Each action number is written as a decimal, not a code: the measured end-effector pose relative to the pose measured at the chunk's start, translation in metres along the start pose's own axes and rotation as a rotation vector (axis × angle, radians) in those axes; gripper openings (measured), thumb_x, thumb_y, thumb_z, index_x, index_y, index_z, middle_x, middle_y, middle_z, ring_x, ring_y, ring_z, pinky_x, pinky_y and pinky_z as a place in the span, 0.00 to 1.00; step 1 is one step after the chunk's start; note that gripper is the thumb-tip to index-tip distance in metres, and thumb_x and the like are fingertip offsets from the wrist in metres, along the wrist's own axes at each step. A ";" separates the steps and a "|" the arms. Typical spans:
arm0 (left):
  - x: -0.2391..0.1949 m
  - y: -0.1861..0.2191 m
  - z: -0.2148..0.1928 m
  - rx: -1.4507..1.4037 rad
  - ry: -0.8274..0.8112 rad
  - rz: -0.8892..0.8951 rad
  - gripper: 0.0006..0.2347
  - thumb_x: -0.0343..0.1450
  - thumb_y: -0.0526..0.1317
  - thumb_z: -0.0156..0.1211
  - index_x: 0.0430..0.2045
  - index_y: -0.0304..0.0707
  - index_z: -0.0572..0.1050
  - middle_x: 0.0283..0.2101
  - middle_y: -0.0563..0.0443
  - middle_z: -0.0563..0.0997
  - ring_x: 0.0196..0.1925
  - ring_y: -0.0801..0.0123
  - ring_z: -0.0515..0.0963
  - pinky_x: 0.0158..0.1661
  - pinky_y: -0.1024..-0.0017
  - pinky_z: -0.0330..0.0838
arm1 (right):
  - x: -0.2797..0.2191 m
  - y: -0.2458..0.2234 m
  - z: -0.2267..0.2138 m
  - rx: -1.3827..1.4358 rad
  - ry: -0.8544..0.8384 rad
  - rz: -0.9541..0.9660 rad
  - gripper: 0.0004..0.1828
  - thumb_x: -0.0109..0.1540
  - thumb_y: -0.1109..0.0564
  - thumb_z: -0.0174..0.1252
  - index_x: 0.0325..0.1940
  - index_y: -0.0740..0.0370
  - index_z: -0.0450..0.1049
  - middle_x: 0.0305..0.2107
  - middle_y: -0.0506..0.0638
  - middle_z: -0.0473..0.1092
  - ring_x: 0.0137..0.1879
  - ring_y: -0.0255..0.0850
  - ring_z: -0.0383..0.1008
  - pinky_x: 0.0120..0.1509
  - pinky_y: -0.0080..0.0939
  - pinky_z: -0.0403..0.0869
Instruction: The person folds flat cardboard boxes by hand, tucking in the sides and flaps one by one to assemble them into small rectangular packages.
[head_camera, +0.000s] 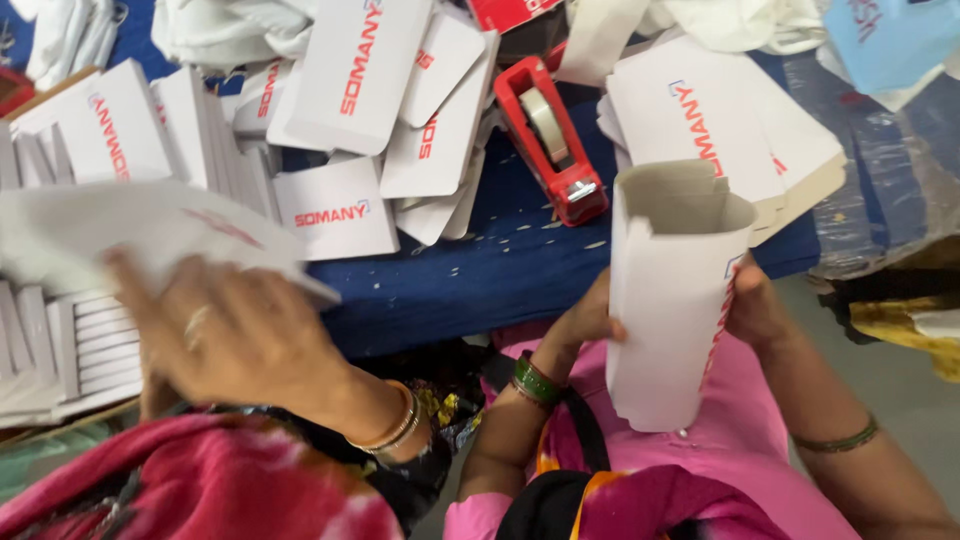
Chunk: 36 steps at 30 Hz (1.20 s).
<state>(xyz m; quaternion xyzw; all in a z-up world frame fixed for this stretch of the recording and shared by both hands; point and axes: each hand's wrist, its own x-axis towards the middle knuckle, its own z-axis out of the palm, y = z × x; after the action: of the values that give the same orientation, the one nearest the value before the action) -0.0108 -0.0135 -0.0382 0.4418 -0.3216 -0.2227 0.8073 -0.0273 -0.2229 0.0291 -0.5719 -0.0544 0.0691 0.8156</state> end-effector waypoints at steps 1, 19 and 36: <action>-0.001 0.008 0.000 0.021 0.019 0.024 0.53 0.62 0.56 0.74 0.77 0.29 0.45 0.76 0.41 0.57 0.78 0.62 0.58 0.74 0.64 0.55 | -0.003 0.014 -0.003 0.178 0.102 0.145 0.62 0.56 0.23 0.63 0.80 0.64 0.53 0.66 0.55 0.63 0.69 0.47 0.63 0.66 0.49 0.69; -0.025 0.083 0.049 0.608 0.405 -0.097 0.54 0.59 0.47 0.79 0.77 0.30 0.46 0.73 0.31 0.65 0.75 0.50 0.69 0.72 0.59 0.64 | -0.019 0.043 0.018 -0.198 0.010 -0.099 0.70 0.55 0.20 0.61 0.84 0.64 0.42 0.77 0.54 0.52 0.82 0.43 0.53 0.82 0.45 0.58; -0.032 0.057 0.031 0.440 0.324 -0.113 0.49 0.57 0.37 0.80 0.73 0.29 0.54 0.68 0.39 0.69 0.70 0.62 0.69 0.68 0.63 0.64 | -0.039 0.037 0.032 -0.074 0.110 -0.005 0.72 0.49 0.26 0.73 0.82 0.62 0.42 0.70 0.52 0.57 0.74 0.41 0.60 0.73 0.43 0.65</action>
<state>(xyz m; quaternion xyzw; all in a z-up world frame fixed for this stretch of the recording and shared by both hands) -0.0506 0.0187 0.0125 0.6535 -0.2040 -0.1186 0.7192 -0.0727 -0.1878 0.0046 -0.6046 -0.0132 0.0335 0.7957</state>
